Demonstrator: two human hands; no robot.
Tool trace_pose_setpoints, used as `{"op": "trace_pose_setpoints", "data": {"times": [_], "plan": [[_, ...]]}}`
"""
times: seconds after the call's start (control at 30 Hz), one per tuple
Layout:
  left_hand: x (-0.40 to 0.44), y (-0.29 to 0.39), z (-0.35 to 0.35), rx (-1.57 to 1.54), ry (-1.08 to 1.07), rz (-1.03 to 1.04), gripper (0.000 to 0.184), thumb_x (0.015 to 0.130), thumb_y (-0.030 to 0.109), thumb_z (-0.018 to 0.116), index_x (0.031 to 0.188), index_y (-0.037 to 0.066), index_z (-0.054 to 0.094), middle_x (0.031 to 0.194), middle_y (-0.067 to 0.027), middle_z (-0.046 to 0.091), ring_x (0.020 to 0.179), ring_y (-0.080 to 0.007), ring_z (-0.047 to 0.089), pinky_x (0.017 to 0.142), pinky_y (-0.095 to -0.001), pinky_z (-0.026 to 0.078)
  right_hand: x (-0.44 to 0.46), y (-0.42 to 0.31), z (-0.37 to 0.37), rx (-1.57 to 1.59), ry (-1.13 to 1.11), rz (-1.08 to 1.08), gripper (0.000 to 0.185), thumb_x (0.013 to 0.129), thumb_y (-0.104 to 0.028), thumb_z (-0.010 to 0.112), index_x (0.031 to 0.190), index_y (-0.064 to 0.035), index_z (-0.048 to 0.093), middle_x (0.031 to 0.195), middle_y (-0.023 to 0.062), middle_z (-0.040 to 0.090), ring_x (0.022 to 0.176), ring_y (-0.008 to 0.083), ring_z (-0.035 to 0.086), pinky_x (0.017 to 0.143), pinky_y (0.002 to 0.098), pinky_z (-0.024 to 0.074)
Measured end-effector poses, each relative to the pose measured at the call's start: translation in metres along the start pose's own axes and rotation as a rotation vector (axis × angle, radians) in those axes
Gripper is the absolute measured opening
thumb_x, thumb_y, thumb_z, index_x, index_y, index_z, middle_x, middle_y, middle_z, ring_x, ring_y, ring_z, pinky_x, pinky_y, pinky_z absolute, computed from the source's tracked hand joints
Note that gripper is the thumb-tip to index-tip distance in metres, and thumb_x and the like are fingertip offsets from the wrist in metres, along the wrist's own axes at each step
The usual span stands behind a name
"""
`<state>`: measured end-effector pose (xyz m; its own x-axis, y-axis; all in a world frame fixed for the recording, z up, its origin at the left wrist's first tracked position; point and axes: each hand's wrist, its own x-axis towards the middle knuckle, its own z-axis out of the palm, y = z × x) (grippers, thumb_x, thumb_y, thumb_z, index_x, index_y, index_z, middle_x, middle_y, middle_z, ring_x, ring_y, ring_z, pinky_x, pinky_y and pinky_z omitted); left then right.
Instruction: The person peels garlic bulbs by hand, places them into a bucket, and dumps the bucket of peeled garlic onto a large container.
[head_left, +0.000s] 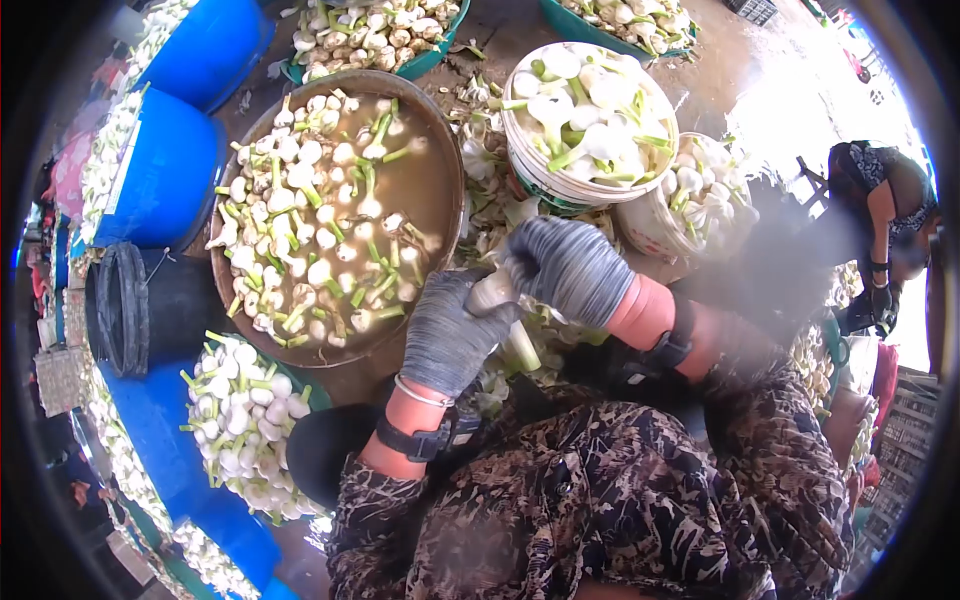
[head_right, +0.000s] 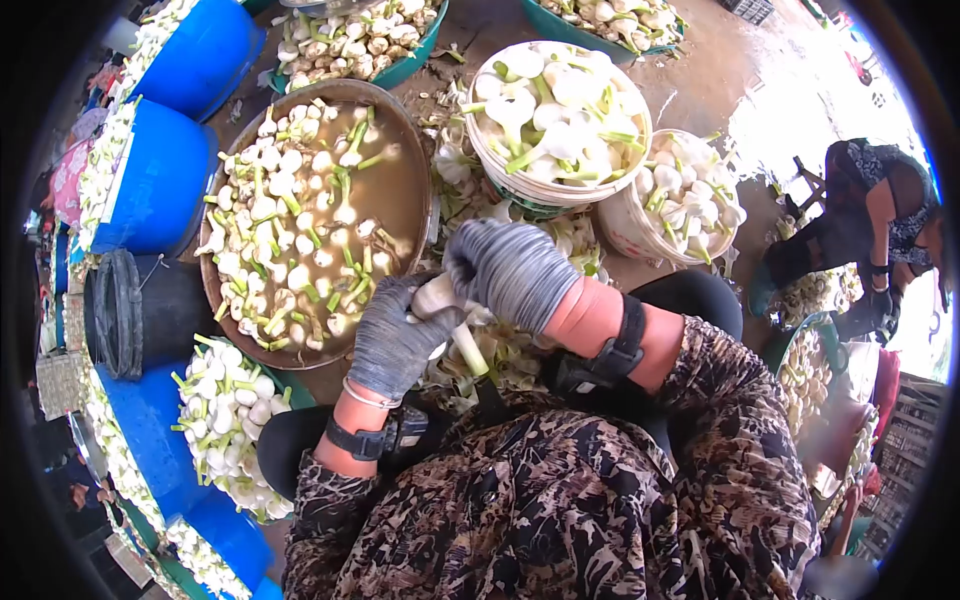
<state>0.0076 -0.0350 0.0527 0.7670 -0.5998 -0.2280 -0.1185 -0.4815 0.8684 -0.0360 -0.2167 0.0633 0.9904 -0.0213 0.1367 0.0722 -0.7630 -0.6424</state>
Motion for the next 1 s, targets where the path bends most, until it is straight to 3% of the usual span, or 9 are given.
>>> {"op": "trace_pose_setpoints", "data": {"times": [0.17, 0.23, 0.53, 0.67, 0.7, 0.73, 0.8, 0.83, 1.0], "plan": [[0.023, -0.018, -0.025, -0.179, 0.100, 0.058, 0.046, 0.073, 0.013, 0.075, 0.115, 0.001, 0.061, 0.105, -0.0135, 0.059, 0.099, -0.0234, 0.060, 0.087, -0.0336, 0.049, 0.020, 0.020, 0.012, 0.081, 0.028, 0.178, 0.010, 0.084, -0.015, 0.063, 0.086, -0.0054, 0.062, 0.077, 0.0164, 0.062, 0.070, 0.0368, 0.060, 0.062, 0.0425, 0.0501], [0.034, -0.033, -0.024, -0.148, 0.129, -0.026, 0.046, 0.077, 0.014, 0.073, 0.120, 0.003, 0.060, 0.107, -0.0098, 0.060, 0.098, -0.0194, 0.059, 0.090, -0.0325, 0.047, 0.029, 0.020, 0.021, 0.222, 0.023, 0.050, 0.012, 0.085, -0.016, 0.064, 0.092, -0.0063, 0.063, 0.080, 0.0156, 0.063, 0.070, 0.0354, 0.061, 0.062, 0.0422, 0.0500], [0.073, -0.073, -0.018, 0.014, -0.054, -0.173, 0.051, 0.069, 0.012, 0.078, 0.116, 0.004, 0.062, 0.106, -0.0115, 0.058, 0.098, -0.0243, 0.059, 0.089, -0.0342, 0.047, 0.056, 0.060, 0.055, 0.045, -0.323, 0.197, 0.015, 0.080, -0.019, 0.066, 0.090, -0.0088, 0.062, 0.079, 0.0119, 0.062, 0.071, 0.0321, 0.062, 0.062, 0.0416, 0.0506], [0.074, -0.071, -0.017, -0.177, -0.108, -0.259, 0.052, 0.070, 0.016, 0.079, 0.116, 0.003, 0.060, 0.110, -0.0158, 0.057, 0.100, -0.0311, 0.058, 0.090, -0.0383, 0.047, 0.066, 0.057, 0.055, 0.218, -0.304, 0.424, 0.016, 0.077, -0.014, 0.066, 0.089, -0.0070, 0.060, 0.075, 0.0150, 0.061, 0.070, 0.0350, 0.062, 0.061, 0.0440, 0.0501], [0.070, -0.072, -0.018, -0.175, -0.092, -0.251, 0.053, 0.070, 0.015, 0.079, 0.117, 0.003, 0.059, 0.110, -0.0158, 0.057, 0.100, -0.0311, 0.058, 0.090, -0.0386, 0.047, 0.067, 0.055, 0.053, 0.303, -0.298, 0.493, 0.012, 0.077, 0.000, 0.062, 0.088, -0.0039, 0.061, 0.072, 0.0103, 0.061, 0.062, 0.0232, 0.060, 0.060, 0.0333, 0.0492], [0.067, -0.071, -0.019, -0.171, -0.073, -0.242, 0.053, 0.071, 0.014, 0.079, 0.118, 0.002, 0.058, 0.110, -0.0157, 0.057, 0.100, -0.0310, 0.058, 0.089, -0.0390, 0.047, 0.068, 0.054, 0.053, 0.310, -0.313, 0.512, 0.012, 0.077, 0.000, 0.062, 0.088, -0.0039, 0.061, 0.072, 0.0103, 0.061, 0.062, 0.0232, 0.060, 0.060, 0.0333, 0.0492], [0.072, -0.061, -0.024, -0.190, -0.118, -0.188, 0.053, 0.073, 0.015, 0.079, 0.119, 0.001, 0.057, 0.113, -0.0142, 0.057, 0.102, -0.0267, 0.059, 0.089, -0.0376, 0.048, 0.073, 0.052, 0.049, 0.456, -0.263, 0.718, 0.012, 0.083, -0.012, 0.063, 0.089, -0.0026, 0.058, 0.073, 0.0172, 0.062, 0.066, 0.0349, 0.061, 0.060, 0.0404, 0.0491], [0.073, -0.056, -0.025, -0.397, -0.133, -0.274, 0.052, 0.075, 0.016, 0.078, 0.120, 0.001, 0.056, 0.115, -0.0135, 0.058, 0.105, -0.0240, 0.058, 0.091, -0.0358, 0.048, 0.073, 0.053, 0.049, 0.566, -0.268, 0.836, 0.006, 0.085, -0.004, 0.060, 0.090, -0.0008, 0.059, 0.070, 0.0085, 0.056, 0.062, 0.0148, 0.049, 0.060, 0.0321, 0.0468], [0.068, -0.041, -0.029, -1.272, -0.132, -0.586, 0.069, 0.076, 0.027, 0.079, 0.133, 0.003, 0.046, 0.124, -0.0152, 0.056, 0.100, -0.0273, 0.060, 0.085, -0.0454, 0.052, 0.040, 0.069, 0.077, 0.344, -0.575, 0.664, 0.020, 0.083, -0.022, 0.064, 0.087, -0.0031, 0.061, 0.078, 0.0157, 0.061, 0.073, 0.0337, 0.061, 0.067, 0.0416, 0.0495]]}}
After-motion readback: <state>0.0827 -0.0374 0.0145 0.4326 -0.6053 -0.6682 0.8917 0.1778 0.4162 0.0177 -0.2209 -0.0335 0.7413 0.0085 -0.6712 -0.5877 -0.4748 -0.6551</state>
